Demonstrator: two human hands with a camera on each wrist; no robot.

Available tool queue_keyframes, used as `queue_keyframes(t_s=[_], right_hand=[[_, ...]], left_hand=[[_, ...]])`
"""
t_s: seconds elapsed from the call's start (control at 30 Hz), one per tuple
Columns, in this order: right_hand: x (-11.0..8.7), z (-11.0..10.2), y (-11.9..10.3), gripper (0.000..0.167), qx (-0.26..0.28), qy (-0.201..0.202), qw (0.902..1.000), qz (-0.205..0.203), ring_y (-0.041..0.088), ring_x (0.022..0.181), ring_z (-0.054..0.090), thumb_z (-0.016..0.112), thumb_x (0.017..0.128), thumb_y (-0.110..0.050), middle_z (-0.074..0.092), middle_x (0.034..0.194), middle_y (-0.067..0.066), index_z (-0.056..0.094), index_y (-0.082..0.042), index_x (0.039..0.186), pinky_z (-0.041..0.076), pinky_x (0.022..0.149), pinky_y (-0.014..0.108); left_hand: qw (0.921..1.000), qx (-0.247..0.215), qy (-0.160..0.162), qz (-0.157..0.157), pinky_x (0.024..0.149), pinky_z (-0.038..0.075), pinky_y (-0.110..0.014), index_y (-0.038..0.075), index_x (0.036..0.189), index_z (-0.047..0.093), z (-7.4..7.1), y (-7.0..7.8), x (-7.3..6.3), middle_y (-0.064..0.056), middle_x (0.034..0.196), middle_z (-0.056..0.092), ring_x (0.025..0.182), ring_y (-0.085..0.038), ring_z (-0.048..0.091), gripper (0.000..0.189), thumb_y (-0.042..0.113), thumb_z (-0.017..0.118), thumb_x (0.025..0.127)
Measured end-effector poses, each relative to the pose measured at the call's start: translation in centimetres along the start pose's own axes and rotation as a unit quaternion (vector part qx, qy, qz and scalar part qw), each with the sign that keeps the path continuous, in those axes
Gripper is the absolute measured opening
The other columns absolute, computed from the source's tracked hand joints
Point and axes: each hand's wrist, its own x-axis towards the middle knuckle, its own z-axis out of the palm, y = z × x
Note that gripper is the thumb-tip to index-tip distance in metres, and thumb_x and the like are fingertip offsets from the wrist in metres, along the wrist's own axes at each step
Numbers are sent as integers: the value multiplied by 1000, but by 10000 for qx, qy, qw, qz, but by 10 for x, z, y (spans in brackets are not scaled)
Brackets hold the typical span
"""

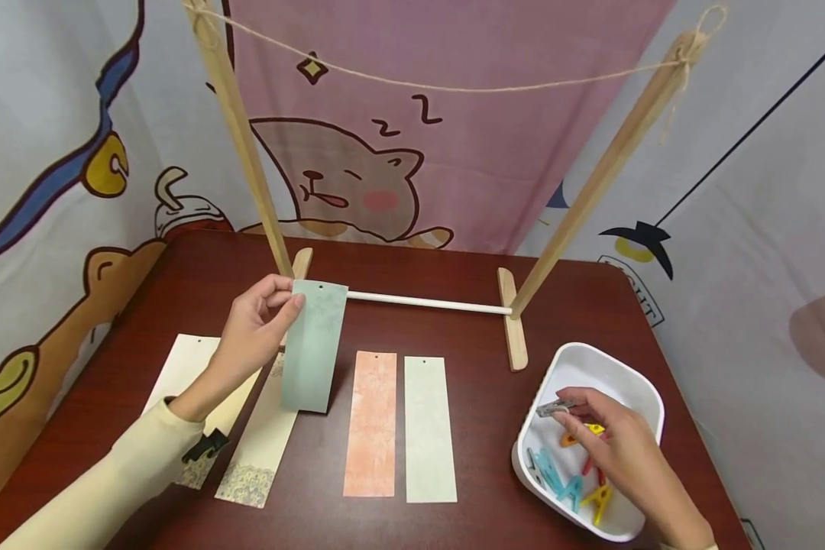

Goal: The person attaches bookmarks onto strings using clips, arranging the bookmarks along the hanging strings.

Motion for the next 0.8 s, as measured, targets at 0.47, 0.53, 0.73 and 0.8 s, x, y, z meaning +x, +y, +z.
queue_keyframes(t_s=[0.47, 0.53, 0.73, 0.8], right_hand=[[24, -23, -35, 55, -242, 409, 9964, -702, -3, 101, 65, 90, 89, -4, 76, 119, 4, 67, -11, 138, 44, 85, 5], [30, -28, -43, 58, -421, 433, 9950, -794, 3, 98, 69, 93, 85, -5, 77, 115, 2, 67, -14, 137, 44, 84, 5], [39, -40, -60, 63, -397, 429, 9955, -750, -2, 96, 69, 97, 81, -6, 79, 112, 4, 69, -15, 136, 40, 86, 1], [42, -43, -64, 60, -347, 437, 9957, -733, -10, 98, 65, 95, 83, -6, 79, 114, 5, 70, -16, 137, 38, 87, 1]], left_hand=[[9990, -289, 207, 285, 67, 46, -25, -5, 119, 68, -4, 8, 10, -16, 102, 79, 83, -18, 59, 14, 3, 66, 107], [9987, -303, 254, 318, 68, 47, -25, -4, 118, 68, -5, 9, 11, -16, 104, 79, 85, -18, 61, 14, 3, 67, 107], [9986, -286, 285, 346, 68, 47, -25, -4, 119, 68, -11, 14, 12, -14, 107, 80, 88, -19, 62, 15, 4, 67, 107], [9985, -292, 278, 358, 67, 46, -26, -4, 119, 68, -12, 15, 12, -14, 107, 80, 88, -19, 62, 14, 3, 67, 107]])
